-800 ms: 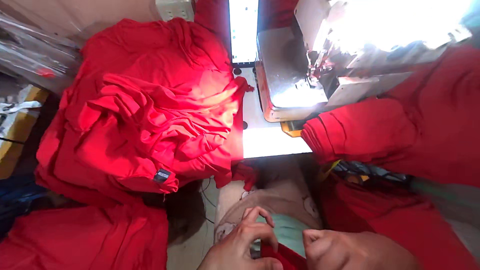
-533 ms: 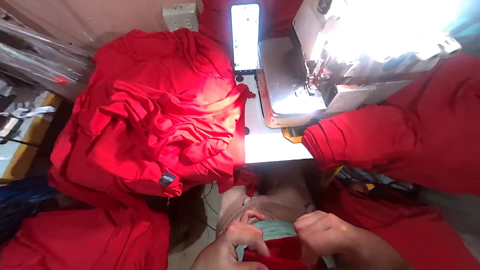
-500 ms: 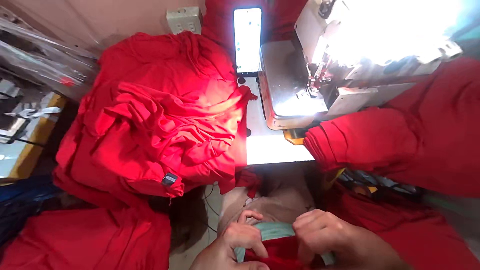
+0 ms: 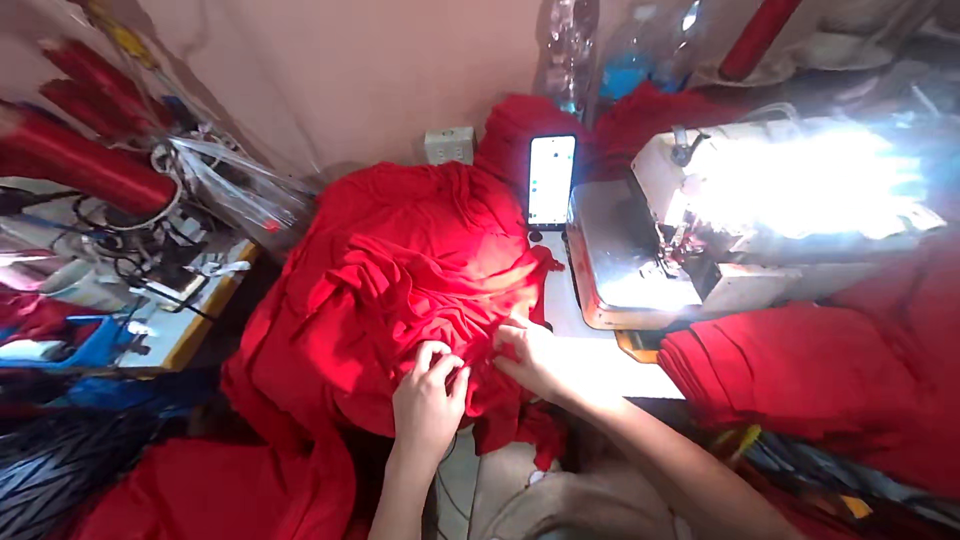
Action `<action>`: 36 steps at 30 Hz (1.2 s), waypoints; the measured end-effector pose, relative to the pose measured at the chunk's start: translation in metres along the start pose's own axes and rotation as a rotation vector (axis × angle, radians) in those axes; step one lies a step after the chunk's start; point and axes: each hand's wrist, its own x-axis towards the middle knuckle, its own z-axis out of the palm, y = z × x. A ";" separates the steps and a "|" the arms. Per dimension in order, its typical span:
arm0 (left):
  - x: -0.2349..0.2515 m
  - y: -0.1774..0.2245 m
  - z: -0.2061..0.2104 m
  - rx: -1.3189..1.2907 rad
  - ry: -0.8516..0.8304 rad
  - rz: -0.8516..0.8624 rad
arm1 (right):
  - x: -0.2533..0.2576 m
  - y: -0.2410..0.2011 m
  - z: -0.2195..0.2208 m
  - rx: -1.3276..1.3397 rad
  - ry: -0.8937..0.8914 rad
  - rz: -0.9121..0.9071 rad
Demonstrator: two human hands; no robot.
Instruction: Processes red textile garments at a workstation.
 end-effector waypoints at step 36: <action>0.021 0.082 -0.014 -0.549 0.030 0.367 | -0.104 0.046 -0.062 0.184 0.633 -0.526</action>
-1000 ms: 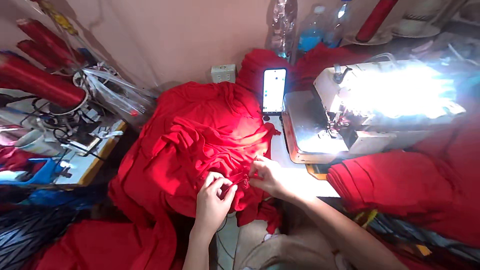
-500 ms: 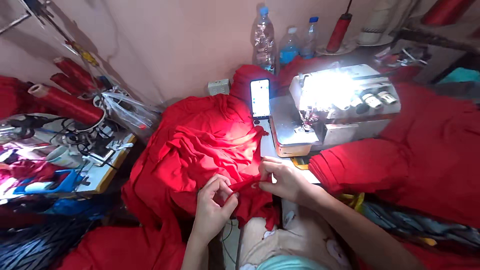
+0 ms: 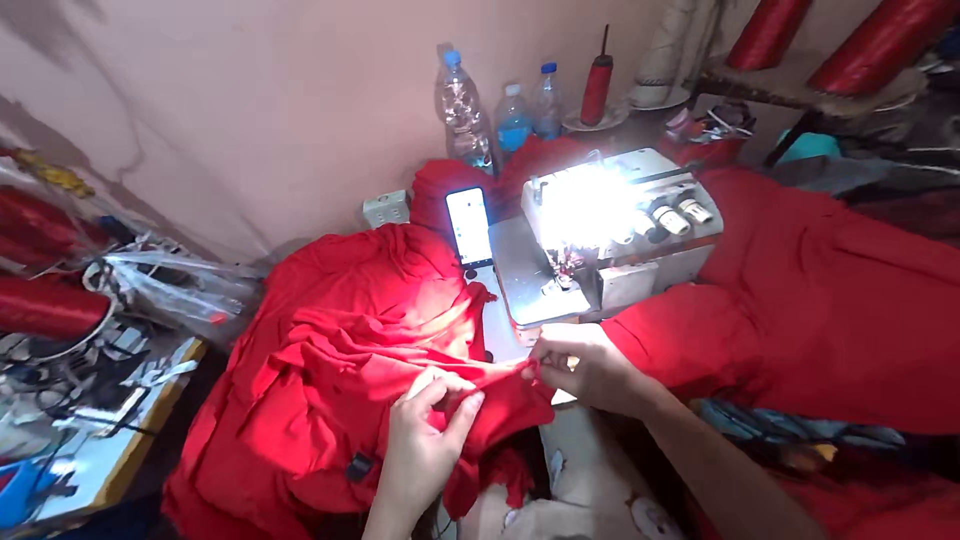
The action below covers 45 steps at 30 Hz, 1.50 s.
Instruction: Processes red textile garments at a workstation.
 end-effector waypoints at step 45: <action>0.160 -0.003 0.064 -0.118 -0.704 0.171 | 0.025 0.041 -0.010 -0.722 0.498 -0.061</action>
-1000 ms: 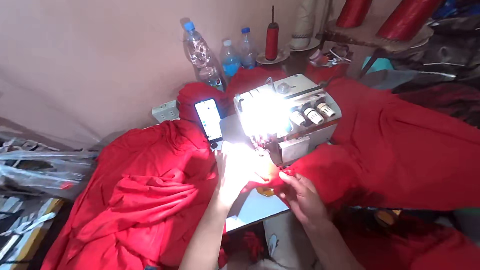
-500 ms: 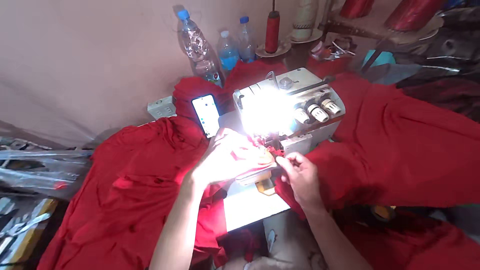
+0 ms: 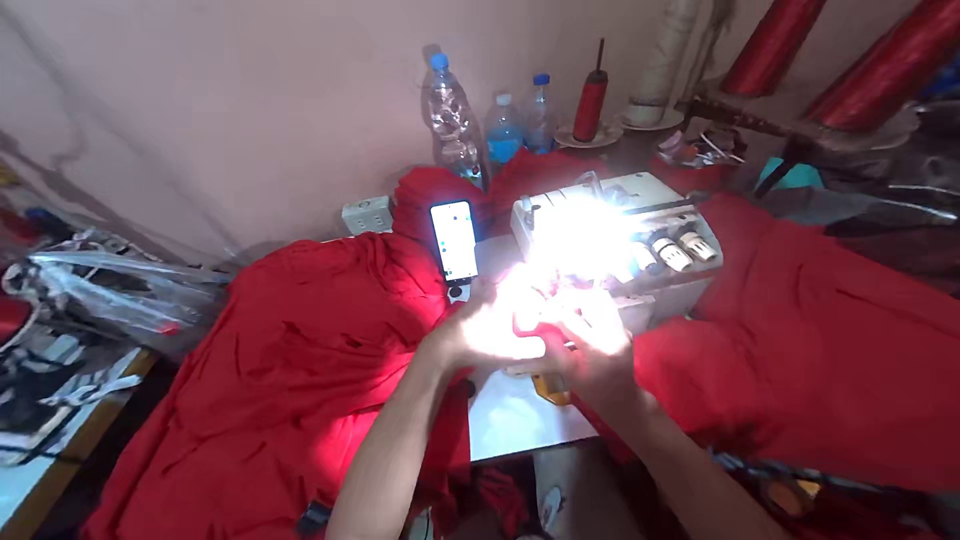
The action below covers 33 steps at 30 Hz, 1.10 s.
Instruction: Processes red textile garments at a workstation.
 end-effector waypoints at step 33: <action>0.002 -0.015 0.028 0.711 0.041 -0.018 | 0.010 0.032 -0.064 0.556 -0.399 0.226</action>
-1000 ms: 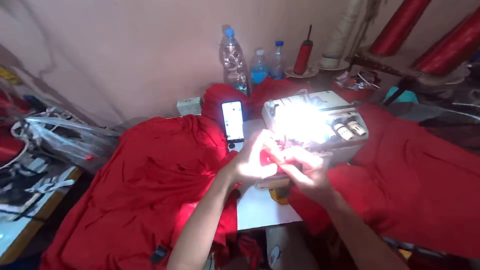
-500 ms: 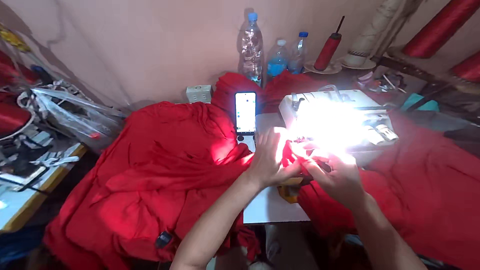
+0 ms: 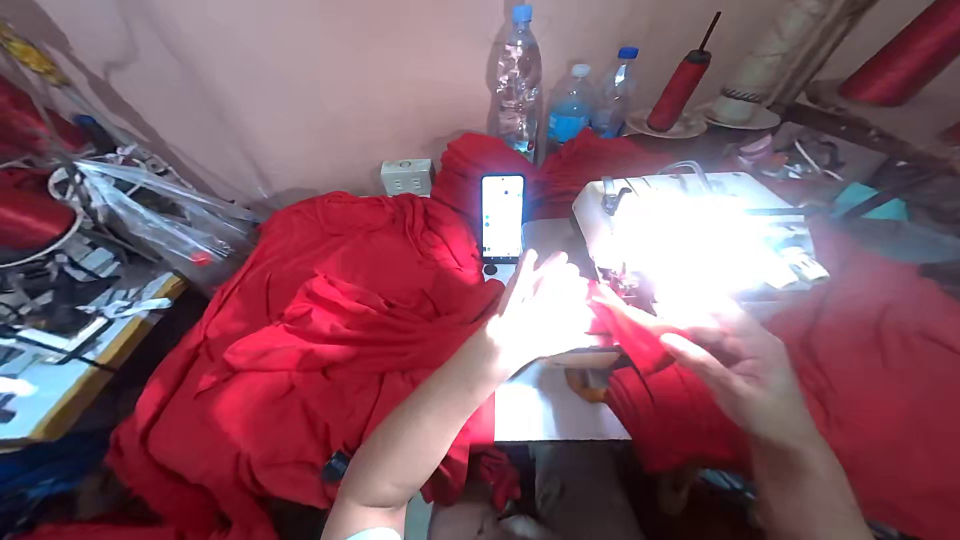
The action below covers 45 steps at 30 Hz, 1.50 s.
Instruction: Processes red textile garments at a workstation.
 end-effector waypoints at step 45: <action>-0.010 0.006 -0.014 -0.346 -0.095 0.117 | -0.011 0.007 0.040 0.028 0.006 0.080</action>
